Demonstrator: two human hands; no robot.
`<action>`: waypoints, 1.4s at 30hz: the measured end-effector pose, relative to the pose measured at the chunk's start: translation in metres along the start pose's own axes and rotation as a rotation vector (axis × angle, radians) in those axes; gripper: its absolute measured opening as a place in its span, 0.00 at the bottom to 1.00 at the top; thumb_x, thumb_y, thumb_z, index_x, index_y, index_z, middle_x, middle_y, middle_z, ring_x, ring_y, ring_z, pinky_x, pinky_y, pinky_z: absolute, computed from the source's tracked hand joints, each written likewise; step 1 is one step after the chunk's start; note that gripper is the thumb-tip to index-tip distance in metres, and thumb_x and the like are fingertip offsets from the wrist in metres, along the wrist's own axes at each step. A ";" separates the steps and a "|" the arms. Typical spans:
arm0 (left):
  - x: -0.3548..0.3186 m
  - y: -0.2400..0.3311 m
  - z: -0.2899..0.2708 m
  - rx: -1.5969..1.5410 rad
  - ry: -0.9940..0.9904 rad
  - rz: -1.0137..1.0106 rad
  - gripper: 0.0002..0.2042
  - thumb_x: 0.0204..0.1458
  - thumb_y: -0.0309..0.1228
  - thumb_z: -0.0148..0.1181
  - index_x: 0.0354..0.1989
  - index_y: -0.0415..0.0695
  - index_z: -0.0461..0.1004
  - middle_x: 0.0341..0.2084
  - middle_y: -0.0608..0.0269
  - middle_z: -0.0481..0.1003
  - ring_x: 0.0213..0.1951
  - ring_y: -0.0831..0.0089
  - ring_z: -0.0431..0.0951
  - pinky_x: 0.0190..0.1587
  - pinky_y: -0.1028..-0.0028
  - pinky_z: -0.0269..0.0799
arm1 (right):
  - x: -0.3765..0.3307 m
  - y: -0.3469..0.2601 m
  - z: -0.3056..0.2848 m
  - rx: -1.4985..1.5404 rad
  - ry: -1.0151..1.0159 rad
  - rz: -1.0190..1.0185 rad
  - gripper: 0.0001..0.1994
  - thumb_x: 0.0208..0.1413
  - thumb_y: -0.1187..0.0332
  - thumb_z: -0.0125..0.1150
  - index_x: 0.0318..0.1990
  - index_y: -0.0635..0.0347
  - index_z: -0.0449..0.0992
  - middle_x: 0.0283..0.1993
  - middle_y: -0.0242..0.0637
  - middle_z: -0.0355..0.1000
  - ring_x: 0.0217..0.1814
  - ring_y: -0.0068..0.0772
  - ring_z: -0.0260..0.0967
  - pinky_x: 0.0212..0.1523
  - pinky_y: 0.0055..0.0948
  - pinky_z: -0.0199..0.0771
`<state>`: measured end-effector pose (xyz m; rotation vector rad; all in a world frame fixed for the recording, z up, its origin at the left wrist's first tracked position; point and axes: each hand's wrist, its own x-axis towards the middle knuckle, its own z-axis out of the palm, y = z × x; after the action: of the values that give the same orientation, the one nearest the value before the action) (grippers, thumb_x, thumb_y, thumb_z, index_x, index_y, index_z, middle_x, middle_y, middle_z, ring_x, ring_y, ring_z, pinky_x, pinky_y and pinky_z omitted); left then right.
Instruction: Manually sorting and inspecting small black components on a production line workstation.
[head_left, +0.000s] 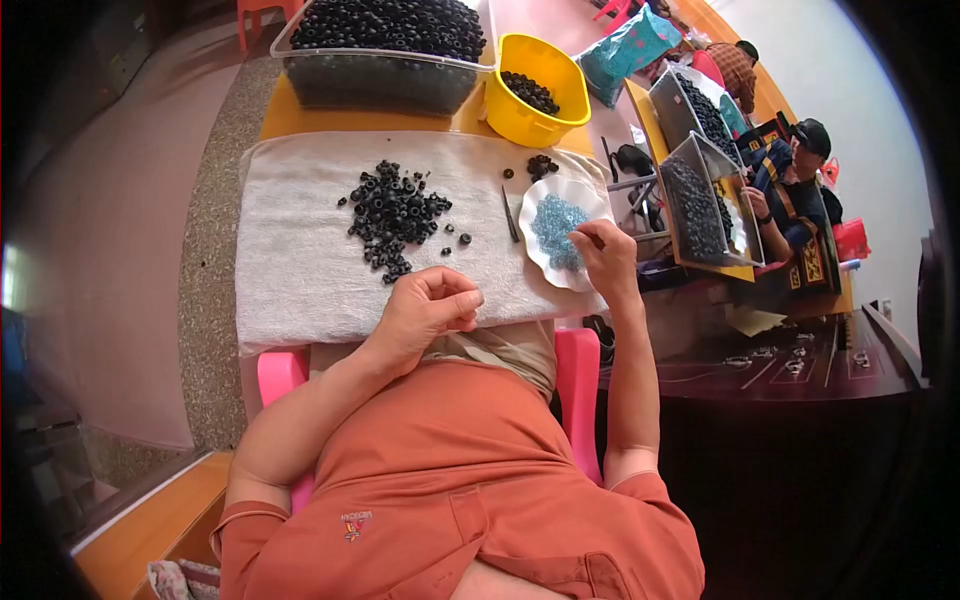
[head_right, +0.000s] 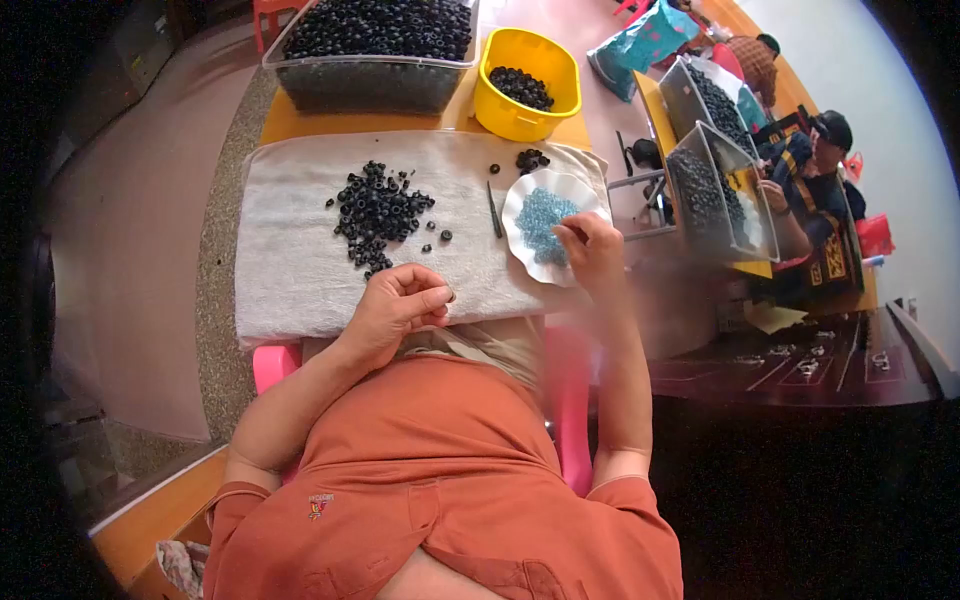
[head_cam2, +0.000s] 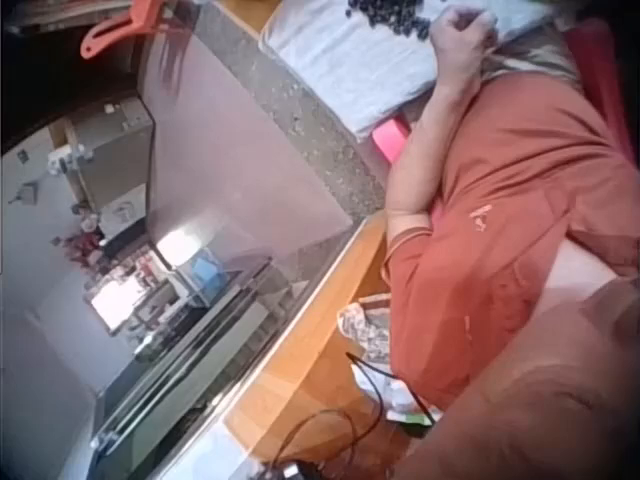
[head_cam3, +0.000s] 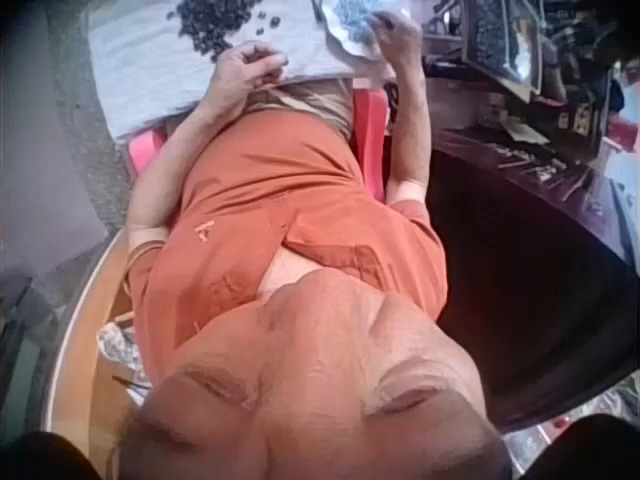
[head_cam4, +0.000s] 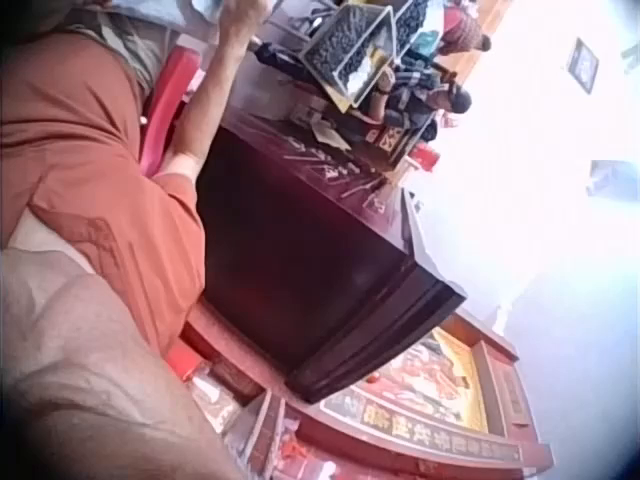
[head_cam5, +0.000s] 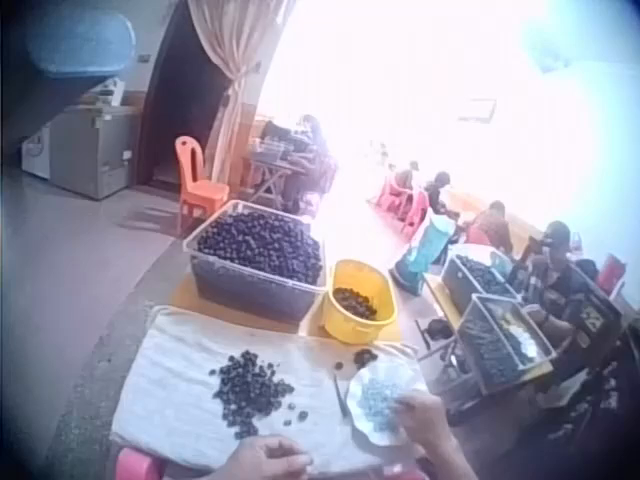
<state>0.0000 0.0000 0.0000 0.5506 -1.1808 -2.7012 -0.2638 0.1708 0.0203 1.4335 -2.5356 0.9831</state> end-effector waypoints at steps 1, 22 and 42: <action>0.000 0.000 0.001 -0.008 -0.009 0.003 0.07 0.54 0.25 0.64 0.38 0.38 0.75 0.30 0.62 0.78 0.30 0.76 0.78 0.37 0.77 0.79 | -0.001 -0.002 0.000 0.027 0.020 -0.003 0.05 0.54 0.75 0.65 0.37 0.64 0.78 0.30 0.34 0.76 0.30 0.22 0.72 0.34 0.23 0.73; -0.002 -0.001 0.002 0.079 -0.203 0.042 0.07 0.55 0.24 0.62 0.40 0.38 0.73 0.33 0.62 0.78 0.34 0.77 0.79 0.38 0.77 0.79 | -0.032 -0.097 0.022 0.874 -0.606 0.173 0.04 0.51 0.78 0.67 0.31 0.69 0.77 0.32 0.34 0.74 0.34 0.19 0.69 0.33 0.18 0.68; -0.006 0.011 0.003 -0.034 -0.365 -0.217 0.14 0.50 0.19 0.63 0.43 0.39 0.66 0.32 0.58 0.77 0.32 0.72 0.80 0.37 0.75 0.79 | -0.037 -0.097 0.021 1.139 -0.773 0.295 0.09 0.46 0.74 0.73 0.29 0.69 0.79 0.30 0.38 0.75 0.33 0.26 0.72 0.34 0.23 0.72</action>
<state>0.0044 -0.0037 0.0111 0.1924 -1.2109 -3.0984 -0.1617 0.1515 0.0384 1.9437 -2.7821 2.6690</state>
